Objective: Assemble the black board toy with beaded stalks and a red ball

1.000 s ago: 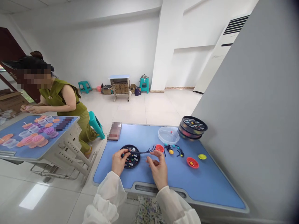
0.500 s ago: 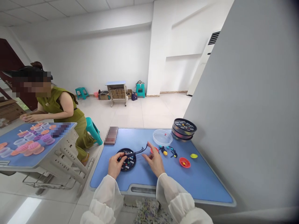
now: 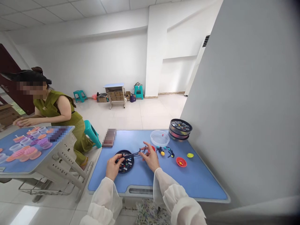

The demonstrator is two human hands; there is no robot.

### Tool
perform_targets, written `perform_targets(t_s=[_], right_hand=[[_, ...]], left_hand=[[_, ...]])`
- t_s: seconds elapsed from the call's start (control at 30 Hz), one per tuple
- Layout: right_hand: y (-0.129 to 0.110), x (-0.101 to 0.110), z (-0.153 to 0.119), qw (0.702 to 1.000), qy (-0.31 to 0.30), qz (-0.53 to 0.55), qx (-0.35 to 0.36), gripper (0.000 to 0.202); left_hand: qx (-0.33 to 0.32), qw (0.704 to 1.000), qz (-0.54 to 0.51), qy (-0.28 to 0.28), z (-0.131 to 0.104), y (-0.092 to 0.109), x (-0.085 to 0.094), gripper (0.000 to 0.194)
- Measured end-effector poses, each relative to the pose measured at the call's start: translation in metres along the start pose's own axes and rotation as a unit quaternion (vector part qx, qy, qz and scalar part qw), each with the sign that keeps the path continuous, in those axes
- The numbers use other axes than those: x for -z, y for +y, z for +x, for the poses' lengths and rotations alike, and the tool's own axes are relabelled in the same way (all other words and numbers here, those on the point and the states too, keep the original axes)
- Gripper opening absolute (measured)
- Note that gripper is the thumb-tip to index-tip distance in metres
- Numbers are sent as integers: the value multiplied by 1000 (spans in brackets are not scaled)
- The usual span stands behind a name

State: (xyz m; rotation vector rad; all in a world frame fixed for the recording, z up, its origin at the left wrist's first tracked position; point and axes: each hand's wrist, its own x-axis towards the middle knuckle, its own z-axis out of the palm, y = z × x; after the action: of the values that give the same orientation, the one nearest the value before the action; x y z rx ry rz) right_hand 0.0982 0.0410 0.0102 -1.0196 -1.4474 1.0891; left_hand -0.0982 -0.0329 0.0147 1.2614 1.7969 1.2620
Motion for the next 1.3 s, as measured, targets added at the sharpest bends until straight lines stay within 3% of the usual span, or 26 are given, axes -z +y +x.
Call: perform_targets(t_s=[0.1,0.17,0.3,0.37,0.47,0.53,0.6,0.67,0.73,0.83,0.93,1.03,1.17,1.3], right_hand=[[-2,9,-12,997,34,-50,46,58],[-3,24,-20,989,80,-109,62,45],[-5,63,-29,934,187,-300,43,29],[-7,76,-29,900,156,-406,28,29],[-11,77,-26,850,63,-524,1,23],[-14,72,-25,816,32,-577,-15,20],[-17,67,-26,793,24,-609,-24,21],[-17,66,-30,782,27,-622,-31,22],[-15,71,-38,775,40,-630,-22,19],[-7,84,-55,765,66,-639,40,19],[1,98,-70,787,82,-602,106,23],[7,114,-82,851,85,-500,134,26],[7,135,-92,939,94,-308,121,26],[2,147,-98,973,96,-188,89,34]], left_hand=[[-4,1000,7,5,0,-3,0,37],[-11,1000,10,9,0,-5,0,36],[-21,1000,6,14,-1,-6,0,38],[-18,1000,7,9,-2,-5,0,41],[-33,999,27,1,-4,-2,0,45],[-68,996,48,22,-6,-2,0,47],[-117,986,78,91,-9,-2,1,48],[-178,958,123,187,-15,-1,1,42],[-255,921,165,244,-25,2,-1,32],[-375,881,198,211,-42,17,-16,19],[-446,857,225,124,-54,41,-48,17],[-476,840,259,24,-52,66,-90,21],[-446,832,326,-54,-28,90,-143,21],[-384,833,392,-73,0,100,-174,23]])
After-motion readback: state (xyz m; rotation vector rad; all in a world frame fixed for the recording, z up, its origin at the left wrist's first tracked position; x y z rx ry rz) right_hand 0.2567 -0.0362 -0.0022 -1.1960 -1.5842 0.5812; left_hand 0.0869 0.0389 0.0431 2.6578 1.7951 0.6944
